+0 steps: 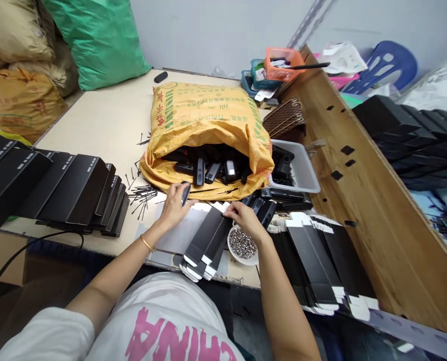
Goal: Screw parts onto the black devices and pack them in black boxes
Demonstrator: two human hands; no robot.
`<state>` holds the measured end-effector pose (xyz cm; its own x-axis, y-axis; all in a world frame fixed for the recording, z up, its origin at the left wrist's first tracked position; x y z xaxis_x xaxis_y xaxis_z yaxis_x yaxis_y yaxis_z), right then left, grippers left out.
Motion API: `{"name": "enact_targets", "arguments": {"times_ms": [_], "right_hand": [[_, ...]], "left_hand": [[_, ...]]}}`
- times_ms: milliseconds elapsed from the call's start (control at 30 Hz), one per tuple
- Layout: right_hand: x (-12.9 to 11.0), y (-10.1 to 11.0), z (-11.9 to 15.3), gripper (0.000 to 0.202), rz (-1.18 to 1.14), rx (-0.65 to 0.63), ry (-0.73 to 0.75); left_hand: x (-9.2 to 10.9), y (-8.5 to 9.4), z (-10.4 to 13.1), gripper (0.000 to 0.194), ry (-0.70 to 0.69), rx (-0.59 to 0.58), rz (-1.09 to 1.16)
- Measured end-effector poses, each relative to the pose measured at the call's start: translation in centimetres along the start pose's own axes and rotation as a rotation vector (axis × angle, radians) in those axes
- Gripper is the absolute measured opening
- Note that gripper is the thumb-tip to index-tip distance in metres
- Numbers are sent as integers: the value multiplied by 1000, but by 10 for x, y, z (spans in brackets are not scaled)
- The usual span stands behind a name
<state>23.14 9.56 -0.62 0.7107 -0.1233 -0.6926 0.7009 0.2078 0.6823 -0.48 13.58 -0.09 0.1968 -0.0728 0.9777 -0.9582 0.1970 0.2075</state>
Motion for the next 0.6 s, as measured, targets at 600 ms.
{"name": "enact_targets", "arguments": {"times_ms": [600], "right_hand": [[-69, -47, 49, 27, -458, 485, 32]], "left_hand": [[12, -53, 70, 71, 378, -409, 778]]}}
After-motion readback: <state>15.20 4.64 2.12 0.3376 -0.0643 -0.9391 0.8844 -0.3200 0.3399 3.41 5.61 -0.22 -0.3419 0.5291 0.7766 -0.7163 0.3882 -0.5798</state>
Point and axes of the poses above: each hand's wrist, its own z-axis away from the middle knuckle, its own y-axis out of the back of the hand, x = y × z, the point moved 4 cm from there along -z, towards the middle knuckle, and after that the axes turned 3 degrees about -x, right-handed, at the moved point
